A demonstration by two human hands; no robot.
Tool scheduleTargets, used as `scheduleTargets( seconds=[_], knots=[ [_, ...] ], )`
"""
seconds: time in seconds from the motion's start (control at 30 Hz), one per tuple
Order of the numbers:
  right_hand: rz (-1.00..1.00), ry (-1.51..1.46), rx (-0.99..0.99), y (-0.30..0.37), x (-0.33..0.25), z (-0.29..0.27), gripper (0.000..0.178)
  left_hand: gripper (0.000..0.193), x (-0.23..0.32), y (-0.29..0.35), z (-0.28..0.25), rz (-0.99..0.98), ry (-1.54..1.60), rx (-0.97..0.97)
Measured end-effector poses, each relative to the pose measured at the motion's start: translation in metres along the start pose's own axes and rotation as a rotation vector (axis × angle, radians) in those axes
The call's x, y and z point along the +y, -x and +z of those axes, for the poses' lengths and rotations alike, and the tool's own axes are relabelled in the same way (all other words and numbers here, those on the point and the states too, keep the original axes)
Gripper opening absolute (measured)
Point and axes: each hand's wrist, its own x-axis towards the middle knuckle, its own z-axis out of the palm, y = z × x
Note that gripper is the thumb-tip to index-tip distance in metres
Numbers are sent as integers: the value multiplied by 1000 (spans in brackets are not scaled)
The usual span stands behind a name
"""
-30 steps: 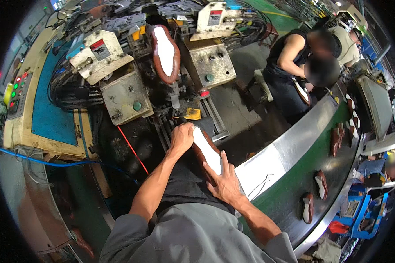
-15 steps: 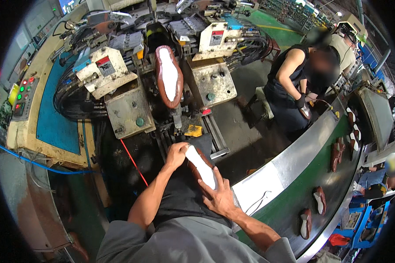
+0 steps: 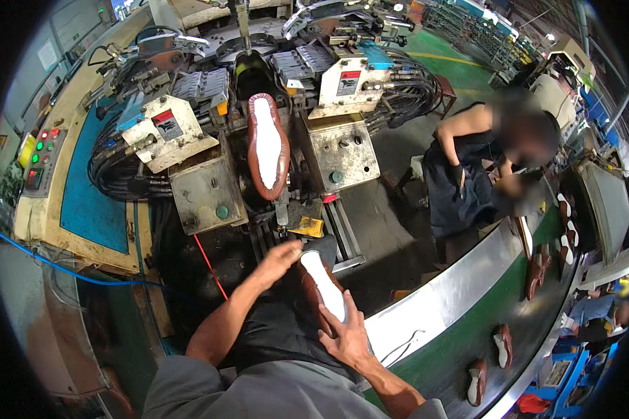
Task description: Operating a specialized lasting machine to shape and attach shoe uppers in a factory setting.
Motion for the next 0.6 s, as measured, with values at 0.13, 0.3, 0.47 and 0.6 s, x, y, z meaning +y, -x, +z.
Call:
scheduleTargets(
  seconds=[0.13, 0.3, 0.47, 0.6],
  knots=[
    [24, -22, 238, -21, -8, -46, 71, 65, 74, -82, -93, 399, 112, 523],
    [-44, 24, 331, -107, -38, -96, 74, 77, 208, -133, -111, 206, 578, -42],
    [-233, 109, 382, -203, -78, -122, 77, 70, 219, -96, -106, 363, 475, -20],
    [-299, 56, 383, -270, -112, -117, 80, 86, 195, 11, -124, 536, 486, -138]
  ],
)
